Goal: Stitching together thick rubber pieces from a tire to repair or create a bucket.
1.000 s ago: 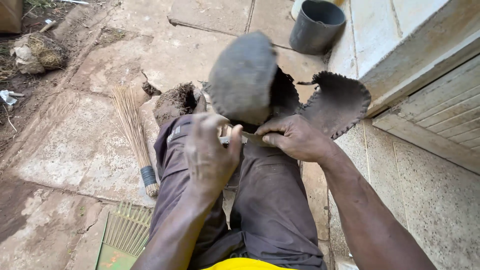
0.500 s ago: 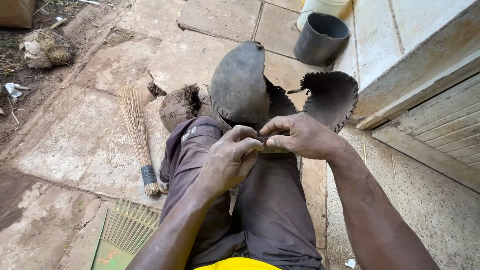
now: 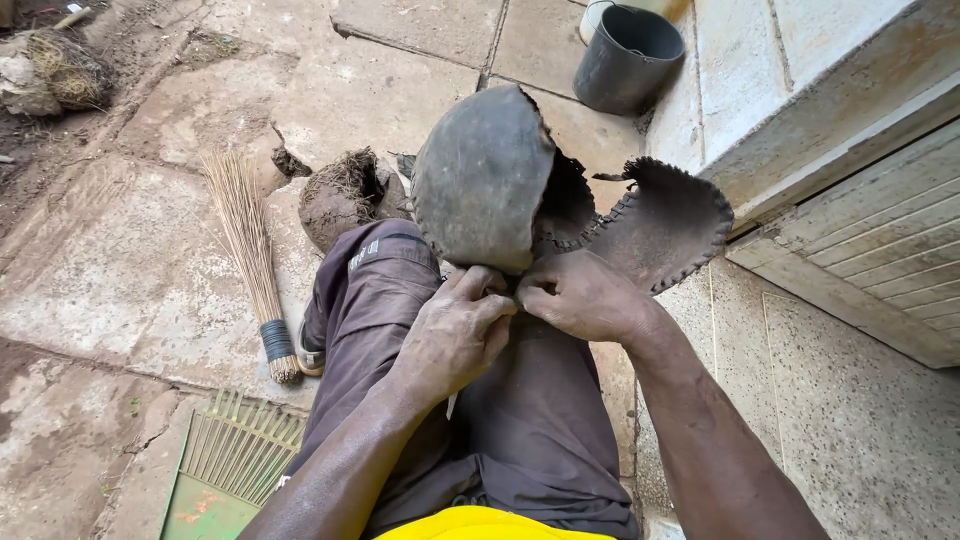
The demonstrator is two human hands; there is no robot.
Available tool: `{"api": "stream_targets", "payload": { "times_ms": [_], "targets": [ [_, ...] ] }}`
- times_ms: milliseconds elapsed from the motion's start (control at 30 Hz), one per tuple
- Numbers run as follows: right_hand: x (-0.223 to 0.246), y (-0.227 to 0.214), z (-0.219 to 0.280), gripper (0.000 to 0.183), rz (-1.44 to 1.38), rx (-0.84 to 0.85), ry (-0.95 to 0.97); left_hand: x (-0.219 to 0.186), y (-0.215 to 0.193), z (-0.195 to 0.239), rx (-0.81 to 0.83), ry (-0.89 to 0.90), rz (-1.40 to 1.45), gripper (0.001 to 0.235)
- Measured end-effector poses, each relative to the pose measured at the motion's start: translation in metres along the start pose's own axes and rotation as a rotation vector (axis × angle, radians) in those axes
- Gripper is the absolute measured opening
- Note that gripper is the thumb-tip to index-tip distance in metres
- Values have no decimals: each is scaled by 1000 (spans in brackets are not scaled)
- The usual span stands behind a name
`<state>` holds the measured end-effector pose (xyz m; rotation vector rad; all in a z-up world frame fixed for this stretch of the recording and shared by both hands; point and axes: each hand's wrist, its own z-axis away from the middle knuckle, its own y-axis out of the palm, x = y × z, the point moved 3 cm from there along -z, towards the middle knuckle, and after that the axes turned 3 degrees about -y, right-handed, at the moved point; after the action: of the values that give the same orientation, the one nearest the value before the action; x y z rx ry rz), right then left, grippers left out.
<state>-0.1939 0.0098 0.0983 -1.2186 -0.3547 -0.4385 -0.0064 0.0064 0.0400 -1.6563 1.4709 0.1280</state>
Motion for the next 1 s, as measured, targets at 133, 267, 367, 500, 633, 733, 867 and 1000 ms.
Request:
{"api": "stream_targets", "payload": {
  "times_ms": [133, 267, 367, 500, 633, 733, 867, 1000],
  "targets": [
    [-7, 3, 3, 29, -65, 14, 45, -1, 2, 1, -19, -25, -28, 12],
    [-7, 5, 1, 30, 10, 6, 53, 1, 5, 4, -29, -140, 30, 8],
    [-6, 6, 0, 32, 71, -37, 41, 0, 8, -1, -10, -255, 29, 15],
    [-2, 10, 5, 33, 73, -48, 51, 9, 8, 2, 99, -464, 57, 21],
    [1, 5, 12, 30, 8, -9, 60, 18, 23, 10, 109, -497, 129, 15],
    [7, 0, 13, 31, 36, 94, 35, 8, 23, 10, 116, -481, 165, 15],
    [0, 3, 1, 28, 117, 119, 14, 4, 17, 5, 155, -427, 117, 16],
    [-3, 15, -1, 37, 130, 22, 17, 9, 15, 6, 149, -453, 117, 14]
  ]
}}
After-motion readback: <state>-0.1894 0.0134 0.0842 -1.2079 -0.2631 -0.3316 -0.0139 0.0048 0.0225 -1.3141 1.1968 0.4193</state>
